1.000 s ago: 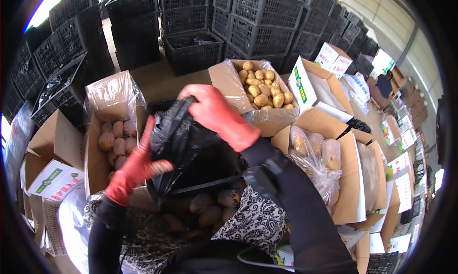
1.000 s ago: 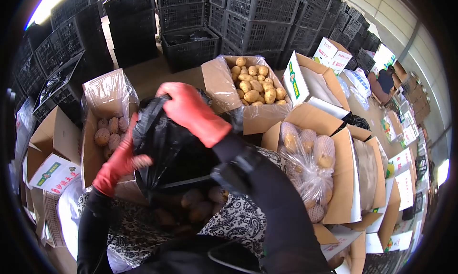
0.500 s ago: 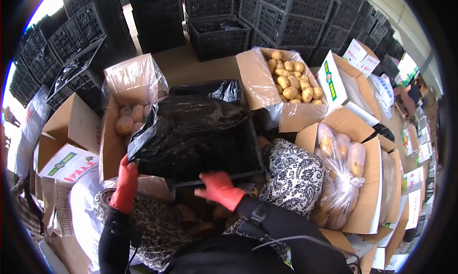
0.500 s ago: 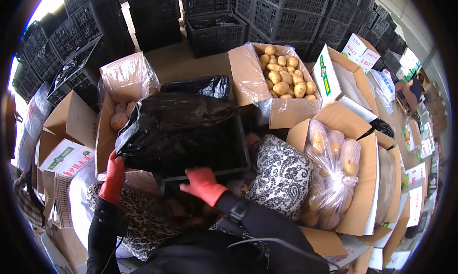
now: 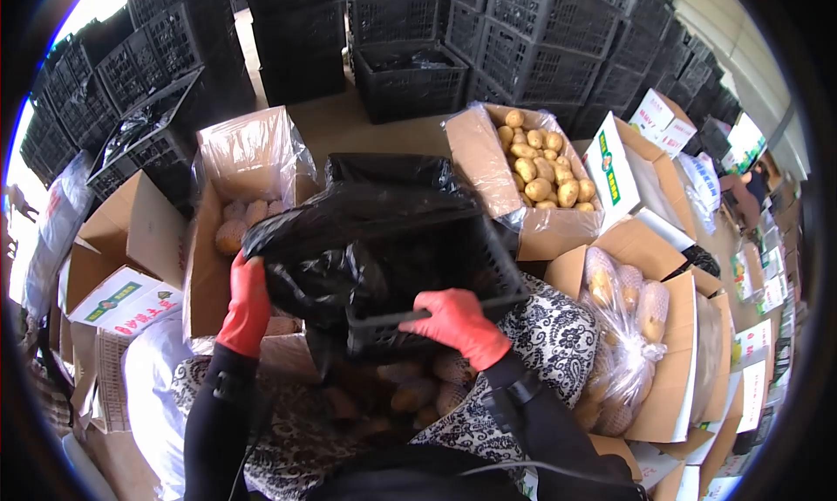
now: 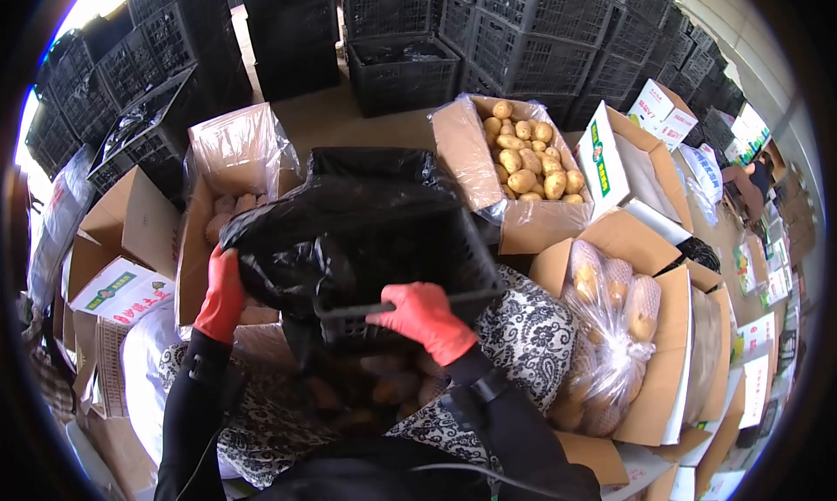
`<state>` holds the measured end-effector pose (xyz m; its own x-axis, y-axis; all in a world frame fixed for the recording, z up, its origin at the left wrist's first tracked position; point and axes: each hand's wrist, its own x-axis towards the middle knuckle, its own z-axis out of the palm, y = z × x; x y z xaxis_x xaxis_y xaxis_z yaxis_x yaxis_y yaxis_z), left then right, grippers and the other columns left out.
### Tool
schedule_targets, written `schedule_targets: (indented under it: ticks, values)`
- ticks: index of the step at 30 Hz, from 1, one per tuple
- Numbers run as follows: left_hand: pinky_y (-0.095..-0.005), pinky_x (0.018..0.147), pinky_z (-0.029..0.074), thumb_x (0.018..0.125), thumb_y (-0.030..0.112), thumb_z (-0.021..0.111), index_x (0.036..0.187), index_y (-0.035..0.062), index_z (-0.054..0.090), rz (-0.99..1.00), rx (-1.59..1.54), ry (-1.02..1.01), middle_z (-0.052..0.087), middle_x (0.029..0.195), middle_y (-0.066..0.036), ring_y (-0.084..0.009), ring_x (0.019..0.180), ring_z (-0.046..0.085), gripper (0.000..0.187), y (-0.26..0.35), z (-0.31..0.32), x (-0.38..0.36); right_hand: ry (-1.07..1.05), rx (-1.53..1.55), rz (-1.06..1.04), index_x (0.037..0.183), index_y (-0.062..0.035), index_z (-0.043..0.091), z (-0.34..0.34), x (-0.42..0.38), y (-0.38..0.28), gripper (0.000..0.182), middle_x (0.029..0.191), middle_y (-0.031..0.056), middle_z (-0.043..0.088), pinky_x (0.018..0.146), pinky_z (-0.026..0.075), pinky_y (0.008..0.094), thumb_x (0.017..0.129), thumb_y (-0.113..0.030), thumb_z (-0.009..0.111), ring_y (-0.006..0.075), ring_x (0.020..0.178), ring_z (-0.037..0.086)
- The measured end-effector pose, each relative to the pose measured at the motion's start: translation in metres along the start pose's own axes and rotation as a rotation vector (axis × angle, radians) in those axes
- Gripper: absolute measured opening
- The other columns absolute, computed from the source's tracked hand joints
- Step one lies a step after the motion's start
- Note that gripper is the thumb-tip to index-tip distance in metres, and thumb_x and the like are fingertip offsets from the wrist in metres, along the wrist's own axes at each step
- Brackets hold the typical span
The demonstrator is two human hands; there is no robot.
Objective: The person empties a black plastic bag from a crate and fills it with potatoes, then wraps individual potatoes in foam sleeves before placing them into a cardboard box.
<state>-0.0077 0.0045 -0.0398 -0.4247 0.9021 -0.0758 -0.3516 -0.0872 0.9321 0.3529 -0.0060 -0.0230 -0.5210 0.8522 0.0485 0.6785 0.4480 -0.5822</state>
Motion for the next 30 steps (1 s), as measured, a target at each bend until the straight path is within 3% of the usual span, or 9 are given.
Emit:
schedule_targets:
  ticks: [5,7,9,11,13,15,19,26,30]
  values:
    - [-0.0301,0.070,0.050,0.093,0.005,0.052,0.116,0.0067,0.064,-0.115,0.142,-0.106,0.067,0.096,-0.003,-0.0130,0.079,0.059,0.026,-0.024,0.083,0.045,0.031,-0.030,-0.107,0.076,-0.0100,0.070,-0.052,0.031,-0.017,0.039,0.062,0.0105,0.063,0.057,0.049,0.0378,0.071,-0.046,0.085,0.0317,0.063,0.065]
    - [-0.0296,0.075,0.050,0.093,0.006,0.056,0.119,0.0055,0.062,0.135,0.268,-0.211,0.067,0.102,-0.003,-0.0126,0.085,0.060,0.026,-0.031,0.109,0.030,0.010,-0.013,-0.076,0.074,-0.0099,0.069,-0.058,0.033,-0.019,0.039,0.060,0.0105,0.062,0.056,0.048,0.0377,0.071,-0.045,0.085,0.0316,0.062,0.064]
    - [-0.0307,0.095,0.047,0.095,0.008,0.058,0.127,0.0014,0.059,0.201,0.062,-0.091,0.066,0.118,-0.006,-0.0158,0.107,0.060,0.033,-0.024,0.104,-0.007,-0.013,-0.006,-0.078,0.073,-0.0097,0.068,-0.057,0.031,-0.019,0.038,0.060,0.0106,0.062,0.055,0.048,0.0375,0.070,-0.044,0.085,0.0314,0.061,0.064]
    - [-0.0326,0.102,0.045,0.096,0.009,0.058,0.135,0.0002,0.055,0.425,0.264,0.191,0.063,0.127,-0.008,-0.0198,0.117,0.058,0.040,-0.062,0.065,-0.028,-0.032,-0.021,-0.107,0.072,-0.0096,0.068,-0.052,0.022,-0.017,0.038,0.060,0.0108,0.062,0.054,0.047,0.0373,0.070,-0.044,0.086,0.0310,0.060,0.064]
    - [-0.0342,0.105,0.044,0.097,0.009,0.058,0.139,0.0007,0.051,0.340,0.304,0.031,0.061,0.132,-0.010,-0.0211,0.122,0.056,0.043,-0.137,0.009,-0.061,-0.040,0.010,-0.109,0.071,-0.0097,0.068,-0.052,0.016,-0.013,0.037,0.059,0.0096,0.062,0.054,0.047,0.0368,0.070,-0.042,0.086,0.0298,0.058,0.064]
    - [-0.0346,0.106,0.044,0.096,0.008,0.059,0.139,0.0011,0.051,-0.023,0.208,-0.168,0.061,0.133,-0.010,-0.0215,0.121,0.057,0.044,-0.197,-0.010,-0.098,-0.064,0.055,-0.097,0.070,-0.0098,0.067,-0.048,0.012,-0.012,0.036,0.059,0.0088,0.062,0.054,0.048,0.0368,0.070,-0.040,0.086,0.0293,0.058,0.064]
    - [-0.0370,0.097,0.050,0.093,0.012,0.063,0.127,-0.0011,0.060,-0.176,-0.025,0.056,0.068,0.122,-0.012,-0.0238,0.110,0.064,0.037,-0.197,0.020,-0.117,-0.102,-0.052,-0.130,0.070,-0.0099,0.066,-0.031,0.015,-0.016,0.036,0.059,0.0088,0.062,0.055,0.047,0.0381,0.071,-0.041,0.085,0.0289,0.058,0.064]
    - [-0.0388,0.090,0.052,0.092,0.014,0.063,0.119,-0.0019,0.064,-0.433,0.003,-0.050,0.071,0.113,-0.014,-0.0253,0.102,0.067,0.031,-0.191,0.007,-0.125,-0.085,-0.043,-0.107,0.072,-0.0099,0.068,-0.031,0.014,-0.016,0.034,0.060,0.0093,0.062,0.056,0.048,0.0382,0.073,-0.039,0.084,0.0292,0.059,0.064]
    - [-0.0398,0.085,0.054,0.091,0.015,0.063,0.114,-0.0023,0.066,-0.495,0.557,0.150,0.073,0.107,-0.015,-0.0262,0.097,0.069,0.029,-0.189,0.017,-0.077,-0.024,-0.002,-0.036,0.075,-0.0093,0.070,-0.041,0.019,-0.020,0.031,0.062,0.0093,0.063,0.056,0.050,0.0362,0.072,-0.035,0.086,0.0281,0.059,0.065]
